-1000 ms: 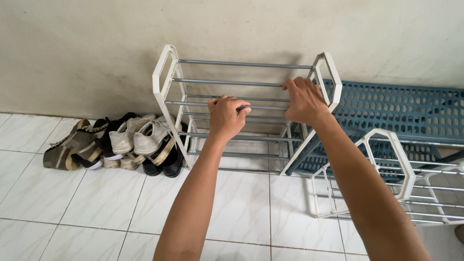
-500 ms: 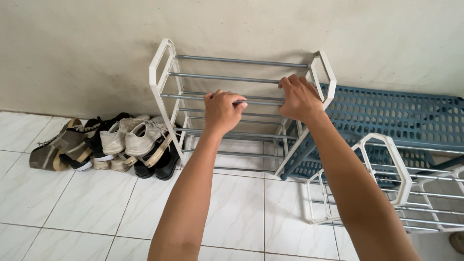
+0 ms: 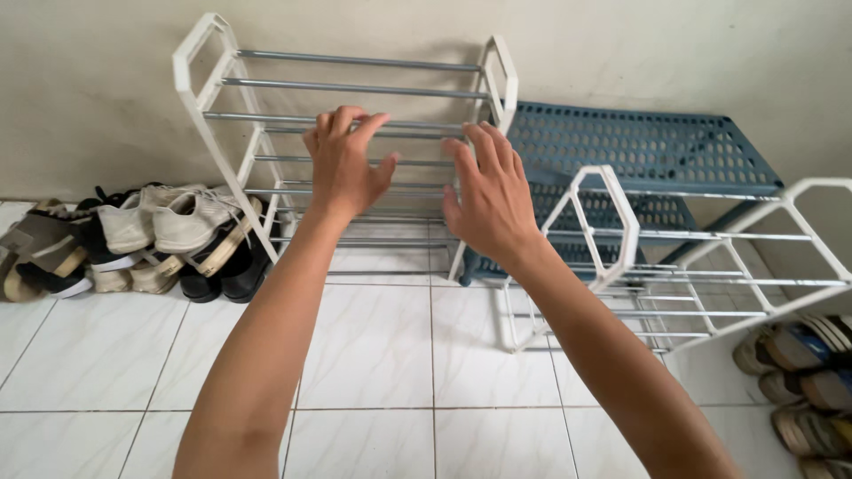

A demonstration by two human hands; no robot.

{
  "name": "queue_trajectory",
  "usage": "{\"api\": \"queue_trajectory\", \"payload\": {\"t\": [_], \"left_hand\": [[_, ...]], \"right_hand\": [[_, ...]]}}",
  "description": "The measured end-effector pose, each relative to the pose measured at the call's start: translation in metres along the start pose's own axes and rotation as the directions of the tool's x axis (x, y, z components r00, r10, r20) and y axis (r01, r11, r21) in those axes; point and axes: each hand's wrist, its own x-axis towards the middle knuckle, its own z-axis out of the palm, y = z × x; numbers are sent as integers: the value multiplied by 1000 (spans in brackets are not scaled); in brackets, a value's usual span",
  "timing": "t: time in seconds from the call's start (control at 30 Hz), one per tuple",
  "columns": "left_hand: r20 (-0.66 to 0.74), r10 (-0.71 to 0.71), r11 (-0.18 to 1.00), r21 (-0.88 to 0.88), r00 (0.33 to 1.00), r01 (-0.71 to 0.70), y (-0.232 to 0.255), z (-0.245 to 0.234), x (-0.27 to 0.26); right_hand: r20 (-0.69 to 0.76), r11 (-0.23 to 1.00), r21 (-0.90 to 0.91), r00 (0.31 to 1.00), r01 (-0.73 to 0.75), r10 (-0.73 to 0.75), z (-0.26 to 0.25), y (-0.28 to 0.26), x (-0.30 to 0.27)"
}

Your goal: The person assembles a white plastic and metal shoe rack by inserting metal rods into the frame and securing them with plastic clips. The person then lifts and positions the assembled rack upright on the tiled floor.

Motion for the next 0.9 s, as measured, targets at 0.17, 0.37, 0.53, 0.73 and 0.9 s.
{"api": "queue_trajectory", "payload": {"t": [0.17,0.37,0.53,0.73,0.9], "left_hand": [[84,57,960,-280,995,-32,100,15,-52],[201,50,862,-503,978,59,216,55,-83],[283,-68,750,-618,957,236,285,99,-94],[389,-162,634,-663,907,397,304,141,-117],[332,-151,660,-667,931,344,300,151,-126]], "right_hand": [[-27,1000,0,1000,-10,10,-80,1,-77],[-101,967,42,962,-251,254,-120,77,-158],[52,942,-51,941,-332,334,-117,145,-212],[216,920,-143,895,-366,389,-102,165,-249],[227,908,-191,884,-372,410,-102,151,-249]]}}
